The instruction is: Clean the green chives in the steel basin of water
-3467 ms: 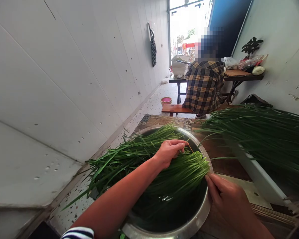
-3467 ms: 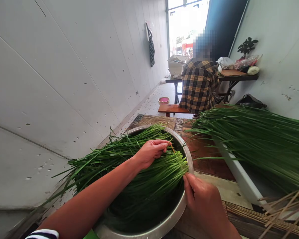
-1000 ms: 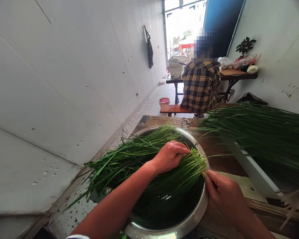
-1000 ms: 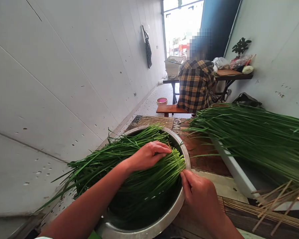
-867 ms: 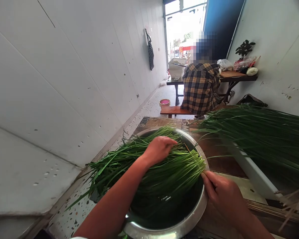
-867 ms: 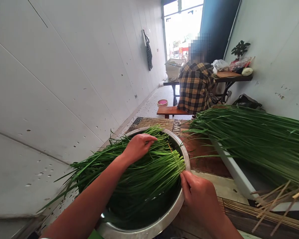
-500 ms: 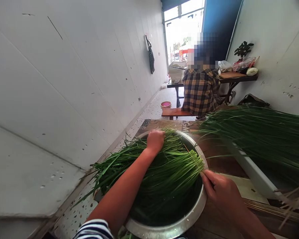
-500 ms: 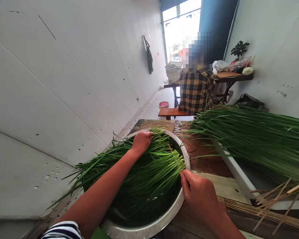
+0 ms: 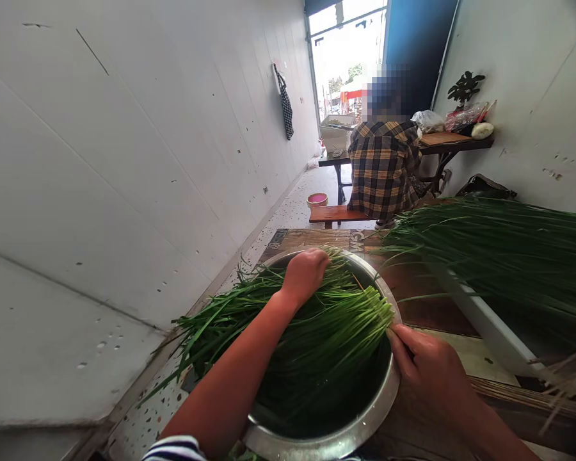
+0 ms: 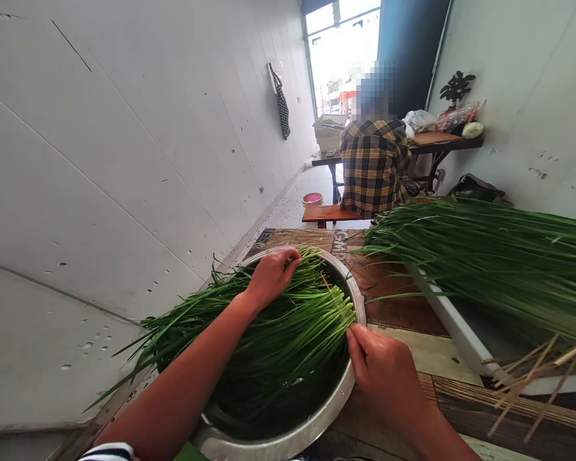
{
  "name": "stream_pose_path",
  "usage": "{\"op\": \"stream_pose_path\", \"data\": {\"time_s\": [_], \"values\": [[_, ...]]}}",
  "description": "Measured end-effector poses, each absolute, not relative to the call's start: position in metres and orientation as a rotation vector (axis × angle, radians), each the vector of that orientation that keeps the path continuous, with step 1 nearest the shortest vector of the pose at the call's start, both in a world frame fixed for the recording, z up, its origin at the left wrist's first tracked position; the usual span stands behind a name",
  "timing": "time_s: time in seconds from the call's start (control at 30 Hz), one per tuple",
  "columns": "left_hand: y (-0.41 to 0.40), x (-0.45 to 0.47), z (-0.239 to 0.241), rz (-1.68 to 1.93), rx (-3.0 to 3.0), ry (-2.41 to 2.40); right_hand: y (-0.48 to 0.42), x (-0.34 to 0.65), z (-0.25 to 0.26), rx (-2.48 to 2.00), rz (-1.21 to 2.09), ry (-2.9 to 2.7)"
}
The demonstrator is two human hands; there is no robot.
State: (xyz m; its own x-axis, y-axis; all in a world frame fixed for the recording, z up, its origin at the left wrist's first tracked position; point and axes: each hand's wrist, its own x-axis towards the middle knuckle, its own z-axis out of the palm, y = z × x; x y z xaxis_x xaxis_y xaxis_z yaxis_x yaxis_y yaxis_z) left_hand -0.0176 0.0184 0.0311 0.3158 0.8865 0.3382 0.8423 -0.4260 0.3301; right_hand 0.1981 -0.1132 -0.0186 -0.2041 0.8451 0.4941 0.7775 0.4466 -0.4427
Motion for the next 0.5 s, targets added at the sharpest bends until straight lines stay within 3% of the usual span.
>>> {"op": "stream_pose_path", "data": {"time_s": [0.5], "values": [[-0.004,-0.003,0.029,0.86,2.07,1.403,-0.115,0.199,-0.017,-1.404,0.127,-2.008]]}}
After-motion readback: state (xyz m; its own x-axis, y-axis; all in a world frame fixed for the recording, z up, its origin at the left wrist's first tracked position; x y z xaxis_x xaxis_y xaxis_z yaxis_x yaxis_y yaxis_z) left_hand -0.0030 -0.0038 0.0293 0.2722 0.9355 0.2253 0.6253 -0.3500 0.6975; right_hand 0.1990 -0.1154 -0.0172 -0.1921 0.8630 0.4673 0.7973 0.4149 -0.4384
